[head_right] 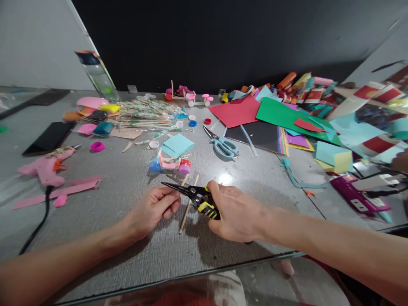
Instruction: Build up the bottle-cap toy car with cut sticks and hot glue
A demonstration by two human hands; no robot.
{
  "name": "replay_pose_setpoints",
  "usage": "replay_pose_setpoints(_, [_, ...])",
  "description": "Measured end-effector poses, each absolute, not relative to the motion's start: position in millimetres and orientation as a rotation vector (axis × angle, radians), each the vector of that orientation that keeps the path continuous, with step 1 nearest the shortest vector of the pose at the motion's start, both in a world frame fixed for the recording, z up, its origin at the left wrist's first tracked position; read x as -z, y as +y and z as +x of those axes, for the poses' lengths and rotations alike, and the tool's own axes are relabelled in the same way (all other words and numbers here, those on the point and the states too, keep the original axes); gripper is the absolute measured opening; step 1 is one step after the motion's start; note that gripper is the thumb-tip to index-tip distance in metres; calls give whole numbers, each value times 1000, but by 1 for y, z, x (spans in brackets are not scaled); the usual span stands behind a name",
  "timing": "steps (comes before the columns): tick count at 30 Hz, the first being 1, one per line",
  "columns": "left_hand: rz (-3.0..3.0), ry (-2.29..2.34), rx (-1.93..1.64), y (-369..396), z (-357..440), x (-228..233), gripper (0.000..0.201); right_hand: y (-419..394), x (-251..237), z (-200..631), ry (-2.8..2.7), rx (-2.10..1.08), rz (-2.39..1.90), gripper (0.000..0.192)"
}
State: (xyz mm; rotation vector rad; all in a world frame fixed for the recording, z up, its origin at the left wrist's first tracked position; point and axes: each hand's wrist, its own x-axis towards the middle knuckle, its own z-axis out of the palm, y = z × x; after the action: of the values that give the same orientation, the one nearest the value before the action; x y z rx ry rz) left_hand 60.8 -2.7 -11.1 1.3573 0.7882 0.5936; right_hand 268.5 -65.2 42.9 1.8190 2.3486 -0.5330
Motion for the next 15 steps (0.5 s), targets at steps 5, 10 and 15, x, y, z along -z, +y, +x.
replay_pose_setpoints(5, [1291, 734, -570, 1, 60, 11, 26, -65, -47, 274, 2367, 604, 1804, 36])
replay_pose_setpoints(10, [1085, 603, -478, 8, 54, 9, 25, -61, -55, 281, 2266, 850, 1873, 28])
replay_pose_setpoints(15, [1065, 605, -489, 10, 53, 8, 24, -61, -59, 282, 2201, 946, 1917, 27])
